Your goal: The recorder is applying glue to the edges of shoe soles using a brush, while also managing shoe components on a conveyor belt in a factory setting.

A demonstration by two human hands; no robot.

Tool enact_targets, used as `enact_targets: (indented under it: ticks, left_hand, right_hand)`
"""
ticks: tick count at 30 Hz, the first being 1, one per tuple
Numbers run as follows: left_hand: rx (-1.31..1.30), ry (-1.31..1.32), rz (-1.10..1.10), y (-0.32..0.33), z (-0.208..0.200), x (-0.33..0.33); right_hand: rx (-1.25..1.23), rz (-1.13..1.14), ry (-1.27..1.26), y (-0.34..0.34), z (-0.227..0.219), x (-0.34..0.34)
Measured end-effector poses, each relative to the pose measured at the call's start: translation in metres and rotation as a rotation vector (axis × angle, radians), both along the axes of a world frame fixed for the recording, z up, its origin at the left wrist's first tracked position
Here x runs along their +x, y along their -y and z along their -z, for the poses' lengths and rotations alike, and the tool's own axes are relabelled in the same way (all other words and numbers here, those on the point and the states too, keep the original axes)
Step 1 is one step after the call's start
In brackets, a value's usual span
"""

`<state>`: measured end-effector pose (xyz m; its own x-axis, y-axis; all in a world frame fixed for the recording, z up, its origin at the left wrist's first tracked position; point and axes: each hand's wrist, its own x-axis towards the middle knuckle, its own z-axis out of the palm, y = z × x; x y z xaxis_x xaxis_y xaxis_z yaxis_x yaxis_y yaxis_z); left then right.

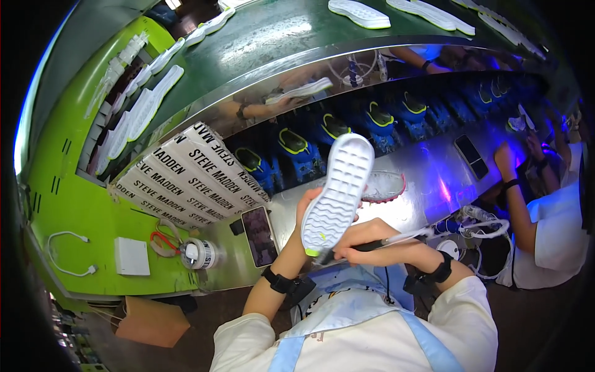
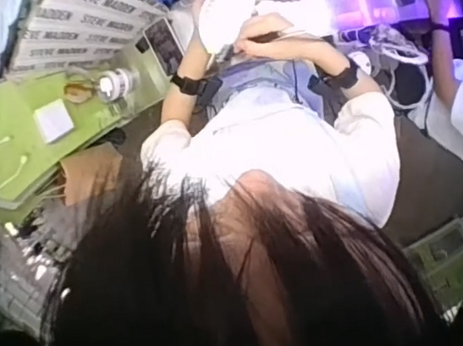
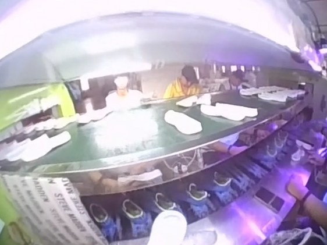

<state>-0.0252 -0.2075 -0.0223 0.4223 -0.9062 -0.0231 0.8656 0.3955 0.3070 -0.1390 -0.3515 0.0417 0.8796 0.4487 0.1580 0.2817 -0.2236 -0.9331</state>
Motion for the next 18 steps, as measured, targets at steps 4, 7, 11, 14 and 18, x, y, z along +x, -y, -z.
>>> enact_targets:
  ticks: [4,7,11,14,18]
  left_hand:
    - [0.188,-0.052,0.171,0.005,-0.006,0.003]
    - [0.342,-0.031,0.265,0.011,-0.014,0.003]
    - [0.589,0.160,0.396,0.014,-0.026,0.002]
    - [0.583,0.258,0.392,0.012,-0.031,0.002]
    - [0.741,0.251,0.423,0.008,-0.033,0.008]
  right_hand:
    - [0.002,-0.027,0.187,0.008,-0.008,0.001]
    - [-0.053,-0.115,0.087,0.011,-0.011,-0.003]
    - [0.019,-0.011,0.160,0.017,-0.012,-0.006]
    - [-0.213,-0.036,0.017,0.026,-0.009,-0.012]
    - [0.212,0.157,-0.162,0.039,0.006,-0.020]
